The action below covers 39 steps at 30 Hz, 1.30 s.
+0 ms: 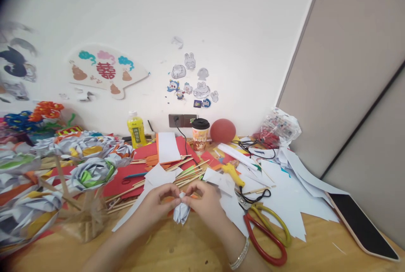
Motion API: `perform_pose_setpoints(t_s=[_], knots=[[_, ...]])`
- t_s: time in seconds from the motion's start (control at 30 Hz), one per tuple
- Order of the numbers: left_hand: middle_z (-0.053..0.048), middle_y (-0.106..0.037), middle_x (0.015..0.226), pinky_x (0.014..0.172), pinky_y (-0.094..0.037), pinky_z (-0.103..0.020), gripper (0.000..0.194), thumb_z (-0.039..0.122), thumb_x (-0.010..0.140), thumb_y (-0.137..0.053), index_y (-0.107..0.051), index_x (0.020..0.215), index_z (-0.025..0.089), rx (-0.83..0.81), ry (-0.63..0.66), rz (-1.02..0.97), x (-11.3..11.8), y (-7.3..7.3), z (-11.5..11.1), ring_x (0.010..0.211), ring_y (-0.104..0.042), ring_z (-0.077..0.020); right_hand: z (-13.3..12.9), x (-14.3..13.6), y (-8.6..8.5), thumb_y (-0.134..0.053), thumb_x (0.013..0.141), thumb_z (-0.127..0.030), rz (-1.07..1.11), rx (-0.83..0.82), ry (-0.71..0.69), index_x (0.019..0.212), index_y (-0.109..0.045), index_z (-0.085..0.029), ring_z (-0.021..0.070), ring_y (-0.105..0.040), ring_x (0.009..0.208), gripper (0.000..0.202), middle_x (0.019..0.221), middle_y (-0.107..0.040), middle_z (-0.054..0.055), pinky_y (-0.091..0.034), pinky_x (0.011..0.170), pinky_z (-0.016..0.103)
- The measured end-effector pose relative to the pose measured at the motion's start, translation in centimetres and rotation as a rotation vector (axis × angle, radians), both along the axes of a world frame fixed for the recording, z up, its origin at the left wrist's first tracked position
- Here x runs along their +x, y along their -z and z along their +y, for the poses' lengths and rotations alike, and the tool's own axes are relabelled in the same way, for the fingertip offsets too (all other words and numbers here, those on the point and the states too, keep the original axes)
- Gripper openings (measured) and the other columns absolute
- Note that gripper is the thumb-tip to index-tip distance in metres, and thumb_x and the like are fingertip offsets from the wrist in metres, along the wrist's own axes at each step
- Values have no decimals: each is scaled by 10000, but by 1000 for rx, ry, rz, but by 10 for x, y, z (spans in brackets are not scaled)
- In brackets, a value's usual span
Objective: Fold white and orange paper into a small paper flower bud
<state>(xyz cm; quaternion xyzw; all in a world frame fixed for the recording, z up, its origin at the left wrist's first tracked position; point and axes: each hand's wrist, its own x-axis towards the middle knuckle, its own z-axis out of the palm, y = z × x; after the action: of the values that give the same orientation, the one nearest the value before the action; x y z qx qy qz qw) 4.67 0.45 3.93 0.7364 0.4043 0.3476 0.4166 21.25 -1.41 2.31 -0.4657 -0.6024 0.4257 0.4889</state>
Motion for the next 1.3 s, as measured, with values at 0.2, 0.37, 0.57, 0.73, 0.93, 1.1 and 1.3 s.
perform_pose_setpoints(t_s=[0.2,0.37,0.57,0.73,0.93,1.1,1.3], knots=[[-7,-628,748,701,-429,-243,70,236,691,-585,-558,699,172,30,-12,-8,-1,4,1,744,-566,-166,-3,-2,-6,-637,670,-213,55,-48,-20,719,-571,-167,137,-553,663,94,717,-581,-5,-434,594,234],[-24,-653,778,720,-439,-259,95,276,705,-598,-583,701,183,124,-34,-6,-2,0,-1,747,-583,-174,-8,-2,-14,-642,660,-179,47,43,12,717,-575,-171,160,-568,750,88,744,-596,4,-442,700,262],[-36,-655,783,724,-448,-259,88,268,723,-590,-581,685,190,205,-12,-28,-3,-7,-6,758,-593,-174,-10,-1,-15,-642,662,-202,0,86,31,721,-599,-180,173,-575,760,77,756,-616,13,-449,697,265],[-47,-649,788,721,-449,-254,96,241,754,-565,-576,677,183,259,37,-25,-3,-8,-6,762,-591,-168,-10,0,-15,-647,683,-197,-58,163,30,727,-622,-188,168,-574,776,51,784,-618,12,-442,729,272],[-51,-654,795,728,-450,-267,96,246,777,-552,-599,713,192,349,61,1,-4,-7,-5,777,-588,-169,-11,0,-11,-636,739,-237,-119,384,58,745,-630,-215,169,-568,781,25,774,-622,16,-438,727,290],[-57,-674,789,783,-440,-299,121,248,777,-548,-601,675,211,418,60,-24,-5,-8,-5,826,-586,-189,-12,0,-15,-622,763,-234,-213,527,47,756,-629,-238,178,-543,777,10,751,-621,16,-424,720,303],[-26,-638,731,716,-437,-274,77,258,708,-598,-588,668,193,200,26,32,-3,-10,-6,741,-572,-177,-10,5,-19,-633,721,-215,-245,314,-19,693,-593,-204,154,-532,714,50,708,-581,-7,-409,667,257]])
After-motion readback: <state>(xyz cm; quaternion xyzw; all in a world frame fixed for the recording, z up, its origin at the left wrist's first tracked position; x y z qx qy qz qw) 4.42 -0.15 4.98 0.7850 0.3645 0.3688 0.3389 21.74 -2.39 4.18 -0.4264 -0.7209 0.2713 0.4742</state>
